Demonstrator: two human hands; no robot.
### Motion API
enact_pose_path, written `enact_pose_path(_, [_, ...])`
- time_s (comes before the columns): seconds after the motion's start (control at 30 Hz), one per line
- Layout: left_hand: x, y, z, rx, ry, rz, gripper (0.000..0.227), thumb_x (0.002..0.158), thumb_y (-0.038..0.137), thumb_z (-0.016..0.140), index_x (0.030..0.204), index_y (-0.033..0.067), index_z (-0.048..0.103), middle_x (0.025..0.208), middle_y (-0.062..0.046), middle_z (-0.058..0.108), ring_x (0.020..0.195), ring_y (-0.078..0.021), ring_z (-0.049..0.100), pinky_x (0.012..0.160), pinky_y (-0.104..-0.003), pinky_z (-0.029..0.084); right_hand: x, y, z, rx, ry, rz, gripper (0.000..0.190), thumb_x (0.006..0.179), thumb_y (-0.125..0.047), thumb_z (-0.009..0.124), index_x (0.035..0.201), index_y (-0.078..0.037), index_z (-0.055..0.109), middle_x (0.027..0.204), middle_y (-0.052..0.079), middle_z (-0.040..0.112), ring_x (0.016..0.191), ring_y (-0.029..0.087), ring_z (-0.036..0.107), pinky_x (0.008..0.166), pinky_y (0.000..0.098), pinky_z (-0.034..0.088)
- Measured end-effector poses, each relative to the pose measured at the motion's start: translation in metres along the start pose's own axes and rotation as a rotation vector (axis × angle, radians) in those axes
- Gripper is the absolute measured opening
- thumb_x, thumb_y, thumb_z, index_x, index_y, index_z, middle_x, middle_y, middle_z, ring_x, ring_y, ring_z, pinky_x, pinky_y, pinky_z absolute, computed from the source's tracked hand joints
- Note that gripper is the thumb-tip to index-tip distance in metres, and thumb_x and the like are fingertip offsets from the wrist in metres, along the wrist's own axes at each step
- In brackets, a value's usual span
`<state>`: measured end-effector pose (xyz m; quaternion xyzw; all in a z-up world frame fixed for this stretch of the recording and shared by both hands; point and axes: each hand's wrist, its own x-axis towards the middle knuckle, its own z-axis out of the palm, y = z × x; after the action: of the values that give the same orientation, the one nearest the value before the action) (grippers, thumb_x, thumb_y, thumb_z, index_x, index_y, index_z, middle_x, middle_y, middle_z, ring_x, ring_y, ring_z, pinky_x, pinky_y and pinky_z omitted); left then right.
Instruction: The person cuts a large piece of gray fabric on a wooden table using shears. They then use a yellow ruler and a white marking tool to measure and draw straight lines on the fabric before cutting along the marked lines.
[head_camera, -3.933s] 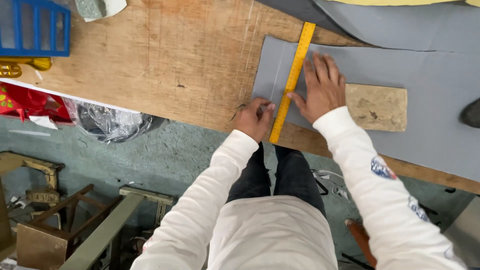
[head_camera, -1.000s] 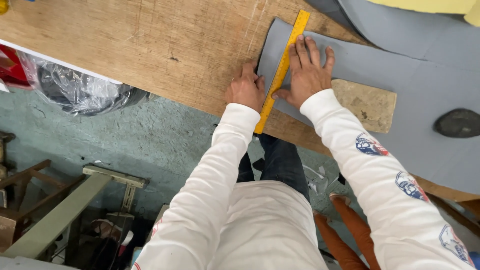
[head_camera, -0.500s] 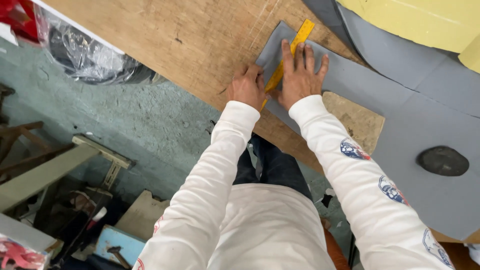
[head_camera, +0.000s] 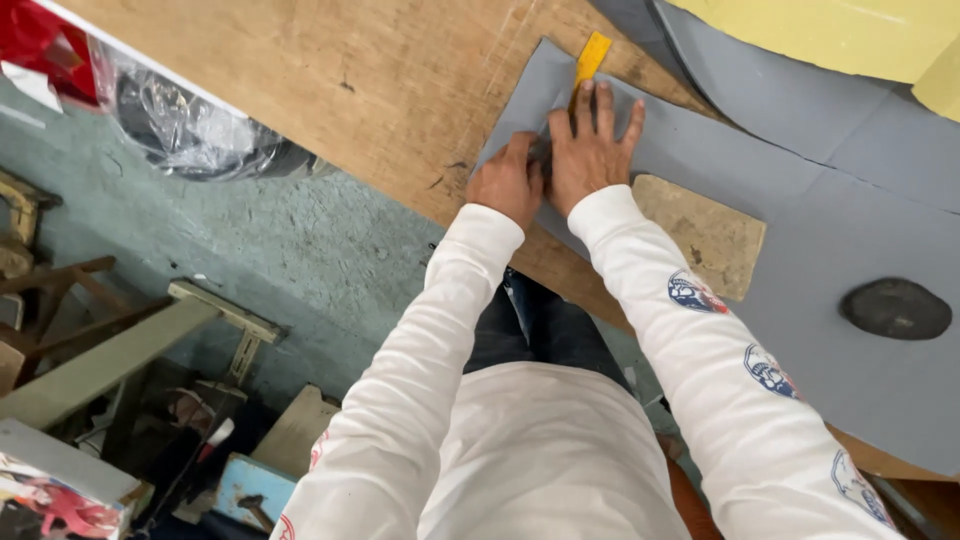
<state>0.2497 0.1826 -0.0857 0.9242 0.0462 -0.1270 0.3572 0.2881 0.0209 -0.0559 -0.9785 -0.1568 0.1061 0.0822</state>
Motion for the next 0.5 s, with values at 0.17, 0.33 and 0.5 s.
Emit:
enact_pose_path(0.17, [0.008, -0.009, 0.003, 0.055, -0.051, 0.107, 0.032, 0.113, 0.026, 0.068, 0.135, 0.0242, 0.090, 0.112, -0.011, 0.074, 0.086, -0.0529, 0.078, 0.067, -0.072, 0.062, 0.005, -0.003, -0.003, 0.055, -0.041, 0.039, 0.057, 0.111, -0.006, 0.063, 0.167, -0.010, 0.052, 0.198, 0.038, 0.043, 0.186, 0.057, 0.026, 0.136, 0.0950, 0.005])
enact_pose_path(0.33, [-0.004, -0.001, -0.002, 0.251, -0.168, 0.212, 0.044, 0.108, 0.027, 0.069, 0.149, 0.0155, 0.080, 0.133, -0.015, 0.074, 0.081, -0.0576, 0.081, 0.070, -0.075, 0.066, -0.004, -0.011, -0.007, 0.100, -0.018, 0.077, 0.086, 0.115, -0.009, 0.070, 0.193, -0.014, 0.037, 0.195, 0.037, 0.049, 0.184, 0.057, 0.030, 0.136, 0.0944, 0.006])
enact_pose_path(0.5, [0.004, 0.040, -0.019, 0.410, -0.567, 0.031, 0.074, 0.123, 0.023, 0.055, 0.192, 0.0031, 0.034, 0.175, -0.019, 0.052, 0.113, -0.0563, 0.083, 0.091, -0.076, 0.068, -0.004, -0.002, -0.016, 0.043, -0.016, 0.046, 0.099, 0.126, -0.032, 0.074, 0.204, -0.025, 0.014, 0.194, 0.039, 0.051, 0.188, 0.053, 0.019, 0.139, 0.0906, 0.003])
